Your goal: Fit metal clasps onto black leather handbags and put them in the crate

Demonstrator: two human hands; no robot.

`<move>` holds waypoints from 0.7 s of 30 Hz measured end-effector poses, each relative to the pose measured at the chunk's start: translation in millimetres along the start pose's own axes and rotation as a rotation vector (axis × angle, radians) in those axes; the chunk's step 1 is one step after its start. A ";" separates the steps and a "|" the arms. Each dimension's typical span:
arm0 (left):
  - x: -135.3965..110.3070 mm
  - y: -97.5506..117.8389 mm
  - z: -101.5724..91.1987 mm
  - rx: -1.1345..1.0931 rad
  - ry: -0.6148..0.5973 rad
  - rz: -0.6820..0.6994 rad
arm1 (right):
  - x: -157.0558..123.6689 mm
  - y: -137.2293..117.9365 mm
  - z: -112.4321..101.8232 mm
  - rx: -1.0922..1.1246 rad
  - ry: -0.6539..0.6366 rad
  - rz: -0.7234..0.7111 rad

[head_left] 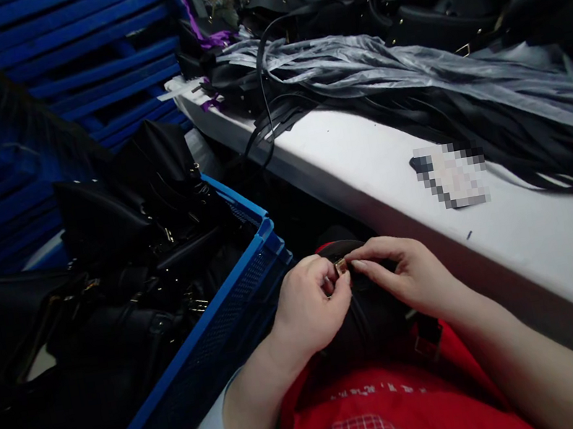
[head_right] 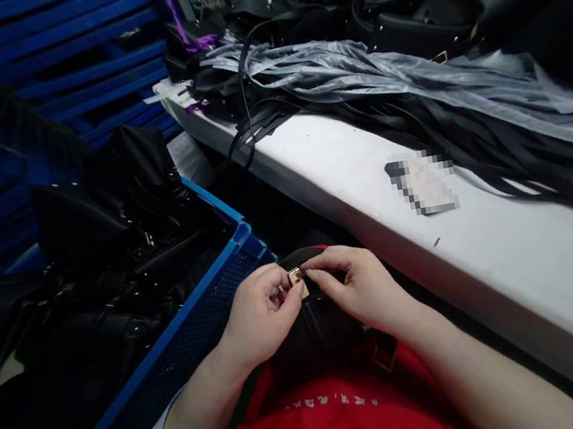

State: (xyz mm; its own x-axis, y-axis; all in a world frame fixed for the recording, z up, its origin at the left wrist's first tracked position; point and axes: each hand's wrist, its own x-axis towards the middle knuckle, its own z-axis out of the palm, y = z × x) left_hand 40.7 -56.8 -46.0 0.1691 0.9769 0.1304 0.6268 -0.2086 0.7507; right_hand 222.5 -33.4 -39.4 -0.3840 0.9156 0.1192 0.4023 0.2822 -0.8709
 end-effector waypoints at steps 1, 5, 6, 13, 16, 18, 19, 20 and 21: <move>0.4 -0.8 0.6 0.023 0.007 0.008 | 1.5 0.1 0.4 -0.003 -0.019 -0.002; 2.4 -2.1 2.2 0.129 0.029 0.024 | 7.3 0.2 2.6 -0.057 -0.032 -0.007; 2.9 -2.1 2.6 0.158 0.036 0.029 | 8.7 -0.1 3.1 -0.069 -0.025 0.000; 4.5 -2.9 9.3 0.285 0.058 0.048 | 13.6 0.1 7.0 -0.088 0.008 0.078; 4.6 -4.5 11.5 0.297 0.047 0.052 | 14.0 2.4 8.7 -0.122 0.017 0.089; 5.0 -5.6 12.1 0.294 0.041 0.053 | 14.6 3.2 10.0 -0.189 0.034 0.091; 5.2 -6.1 12.3 0.294 0.042 0.052 | 15.0 3.1 10.8 -0.235 0.043 0.088; 5.6 -6.6 12.5 0.296 0.042 0.050 | 15.5 2.7 11.7 -0.284 0.050 0.078; 5.9 -7.1 12.7 0.300 0.041 0.048 | 15.8 2.2 12.6 -0.334 0.056 0.059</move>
State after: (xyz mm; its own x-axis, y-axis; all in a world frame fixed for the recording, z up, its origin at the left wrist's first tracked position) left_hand 46.9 -50.2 -58.8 0.1771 0.9654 0.1915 0.8167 -0.2527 0.5187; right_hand 206.8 -21.9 -45.5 -0.3099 0.9447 0.1071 0.6757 0.2981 -0.6742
